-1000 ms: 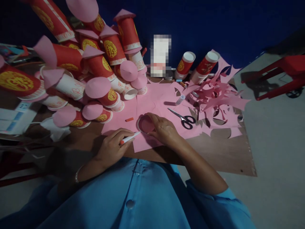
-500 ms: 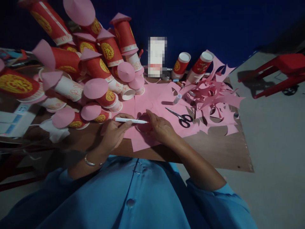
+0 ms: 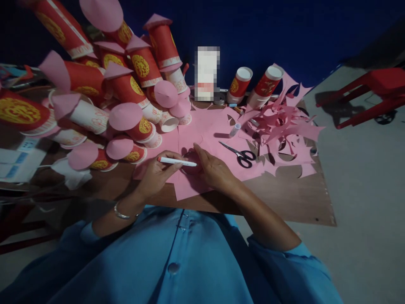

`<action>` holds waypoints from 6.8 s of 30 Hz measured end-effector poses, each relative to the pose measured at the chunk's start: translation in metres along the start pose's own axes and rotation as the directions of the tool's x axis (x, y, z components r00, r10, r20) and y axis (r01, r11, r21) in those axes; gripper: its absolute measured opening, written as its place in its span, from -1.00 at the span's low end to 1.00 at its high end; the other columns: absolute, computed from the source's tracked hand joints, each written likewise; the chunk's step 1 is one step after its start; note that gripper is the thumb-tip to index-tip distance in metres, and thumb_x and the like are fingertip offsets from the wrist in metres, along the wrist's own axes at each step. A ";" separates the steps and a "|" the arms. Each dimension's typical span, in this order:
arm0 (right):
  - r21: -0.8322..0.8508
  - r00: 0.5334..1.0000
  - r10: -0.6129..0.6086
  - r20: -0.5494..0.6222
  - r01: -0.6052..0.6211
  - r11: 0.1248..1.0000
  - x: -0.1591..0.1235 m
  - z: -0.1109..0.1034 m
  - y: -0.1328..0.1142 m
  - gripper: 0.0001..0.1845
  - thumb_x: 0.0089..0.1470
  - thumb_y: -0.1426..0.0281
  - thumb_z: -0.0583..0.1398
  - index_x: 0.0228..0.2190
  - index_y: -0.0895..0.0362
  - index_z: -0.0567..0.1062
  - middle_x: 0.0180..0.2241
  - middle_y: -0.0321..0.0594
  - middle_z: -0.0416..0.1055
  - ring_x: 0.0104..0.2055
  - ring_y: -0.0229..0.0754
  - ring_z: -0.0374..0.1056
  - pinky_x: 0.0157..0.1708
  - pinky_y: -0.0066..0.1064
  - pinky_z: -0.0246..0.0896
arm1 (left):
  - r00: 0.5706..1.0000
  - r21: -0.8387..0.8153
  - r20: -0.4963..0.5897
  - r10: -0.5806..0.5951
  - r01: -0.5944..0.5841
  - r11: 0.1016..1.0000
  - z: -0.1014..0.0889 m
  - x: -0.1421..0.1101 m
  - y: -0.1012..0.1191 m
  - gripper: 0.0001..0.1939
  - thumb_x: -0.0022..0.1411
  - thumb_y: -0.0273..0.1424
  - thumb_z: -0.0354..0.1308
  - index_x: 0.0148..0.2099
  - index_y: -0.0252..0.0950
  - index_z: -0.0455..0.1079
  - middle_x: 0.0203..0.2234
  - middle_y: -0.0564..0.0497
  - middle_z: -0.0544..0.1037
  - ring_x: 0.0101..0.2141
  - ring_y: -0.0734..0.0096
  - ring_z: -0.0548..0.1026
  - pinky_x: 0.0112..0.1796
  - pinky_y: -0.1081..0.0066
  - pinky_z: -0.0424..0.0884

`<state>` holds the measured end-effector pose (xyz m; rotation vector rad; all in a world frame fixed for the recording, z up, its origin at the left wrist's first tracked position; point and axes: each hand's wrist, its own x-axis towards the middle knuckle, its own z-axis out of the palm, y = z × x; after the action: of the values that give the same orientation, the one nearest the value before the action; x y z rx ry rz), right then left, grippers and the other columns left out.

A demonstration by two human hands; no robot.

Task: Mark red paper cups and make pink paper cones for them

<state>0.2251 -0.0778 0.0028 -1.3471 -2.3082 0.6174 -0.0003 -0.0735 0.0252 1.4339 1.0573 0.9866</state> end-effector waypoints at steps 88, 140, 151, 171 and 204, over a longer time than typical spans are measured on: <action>0.206 0.953 0.005 -0.303 0.060 0.977 -0.062 -0.002 -0.038 -0.84 0.34 0.49 0.21 -0.06 0.12 0.51 -0.21 -0.10 0.62 -0.19 -0.12 0.61 -0.22 -0.30 0.59 | 0.745 0.623 0.666 0.025 -0.574 0.531 -0.028 0.047 -0.028 -0.47 0.58 -0.41 -0.19 0.51 -0.16 0.12 0.46 -0.04 0.25 0.51 0.26 0.02 0.45 -0.07 -0.05; 0.348 0.711 0.256 -0.655 -0.016 0.937 -0.088 -0.020 -0.032 -0.79 0.30 0.42 0.26 -0.04 0.03 0.54 -0.22 -0.19 0.59 -0.33 -0.15 0.56 -0.31 -0.25 0.54 | 0.866 0.641 0.439 0.240 -0.488 0.592 -0.042 0.014 0.007 -0.58 0.55 -0.45 -0.07 0.35 -0.20 0.35 0.21 -0.07 0.56 0.20 0.28 0.50 0.22 0.15 0.48; 0.426 0.750 0.292 -0.594 -0.014 0.904 -0.083 -0.014 -0.033 -0.81 0.31 0.39 0.26 -0.05 0.04 0.58 -0.24 -0.20 0.59 -0.31 -0.14 0.56 -0.28 -0.25 0.52 | 0.964 0.907 0.194 0.181 -0.247 0.342 -0.053 -0.023 -0.013 -0.64 0.51 -0.34 0.07 0.29 -0.22 0.37 -0.04 -0.14 0.60 -0.08 0.18 0.61 -0.11 0.24 0.57; 0.598 0.827 0.364 -0.429 -0.042 0.800 -0.052 -0.021 -0.054 -0.92 0.24 0.40 0.32 -0.23 0.07 0.65 -0.36 -0.29 0.60 -0.38 -0.24 0.50 -0.36 -0.40 0.37 | 0.949 0.551 0.190 0.251 -0.315 0.773 -0.026 0.004 0.010 -0.92 0.41 -0.43 0.22 -0.07 -0.22 0.50 -0.25 0.06 0.69 -0.28 0.43 0.63 -0.29 0.45 0.53; -0.265 0.892 0.186 -0.411 -0.312 0.912 -0.048 -0.056 0.080 -0.77 0.32 0.39 0.16 -0.10 0.10 0.61 -0.12 -0.05 0.66 -0.06 0.03 0.55 -0.07 -0.22 0.42 | 0.908 0.815 0.378 0.181 -0.419 0.400 -0.020 0.018 -0.010 -0.44 0.37 -0.21 0.28 0.32 -0.27 0.33 0.22 -0.24 0.53 0.20 -0.05 0.47 0.22 -0.04 0.44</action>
<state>0.3335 -0.0757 -0.0011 -1.7612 -1.9877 0.0250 -0.0160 -0.0503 0.0181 2.6449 1.2131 0.4118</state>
